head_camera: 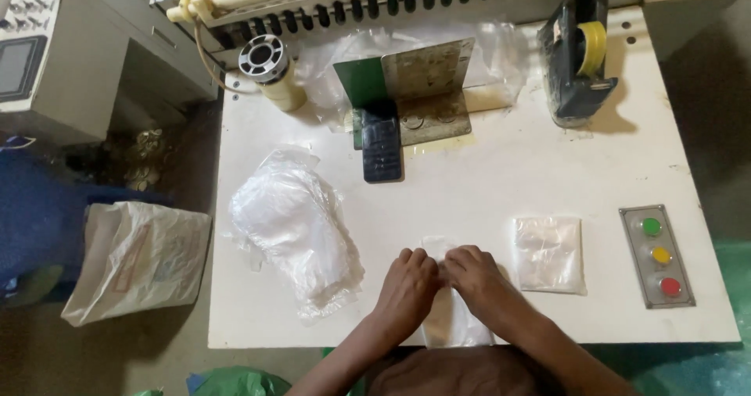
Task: The person is folding white plastic bags and packing them into clear plastic sleeves at a workbench in a factory setting.
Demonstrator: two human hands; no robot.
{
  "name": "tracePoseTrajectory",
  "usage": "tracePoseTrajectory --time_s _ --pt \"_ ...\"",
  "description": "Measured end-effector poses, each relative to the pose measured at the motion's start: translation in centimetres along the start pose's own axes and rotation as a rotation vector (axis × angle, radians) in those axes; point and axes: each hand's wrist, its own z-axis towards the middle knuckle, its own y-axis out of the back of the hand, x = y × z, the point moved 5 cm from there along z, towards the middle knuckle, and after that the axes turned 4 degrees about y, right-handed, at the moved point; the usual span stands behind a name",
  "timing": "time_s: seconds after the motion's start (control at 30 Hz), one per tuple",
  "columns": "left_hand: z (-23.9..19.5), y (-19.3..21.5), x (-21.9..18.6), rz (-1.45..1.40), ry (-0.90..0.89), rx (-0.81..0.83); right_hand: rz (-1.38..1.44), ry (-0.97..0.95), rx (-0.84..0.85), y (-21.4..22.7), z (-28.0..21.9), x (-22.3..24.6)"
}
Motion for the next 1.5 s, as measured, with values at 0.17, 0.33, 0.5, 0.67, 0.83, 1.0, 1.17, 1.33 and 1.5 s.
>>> tracePoseTrajectory --time_s 0.17,0.33,0.5,0.67,0.83,1.0,1.17,1.33,1.5 --pt "0.1 2.2 -2.1 -0.222 0.003 0.020 0.182 0.141 0.090 1.4 -0.6 0.4" --pt "0.3 3.5 -2.1 -0.360 0.046 0.058 0.249 0.125 0.198 2.3 -1.5 -0.8" --pt "0.8 2.0 -1.4 -0.212 0.104 0.210 0.285 -0.452 0.411 3.0 -0.6 -0.4" --pt "5.2 7.5 -0.2 -0.324 0.101 0.198 0.081 -0.223 0.020 6.3 2.7 -3.4" --pt "7.2 13.3 0.7 -0.499 0.168 0.147 0.476 -0.368 -0.282 17.3 5.2 -6.3" --pt "1.9 7.5 -0.1 0.014 -0.079 -0.035 0.038 -0.523 -0.807 22.4 3.5 -24.5" --pt "0.0 5.0 -2.8 -0.081 -0.113 -0.134 0.271 -0.917 -0.500 22.9 7.4 -22.9" --pt "-0.2 4.6 -3.8 -0.076 -0.058 -0.192 0.435 -1.100 -0.494 23.0 8.3 -21.4" --pt "0.7 4.2 -4.0 -0.073 -0.006 -0.202 0.196 -0.678 -0.750 23.9 6.3 -20.2"
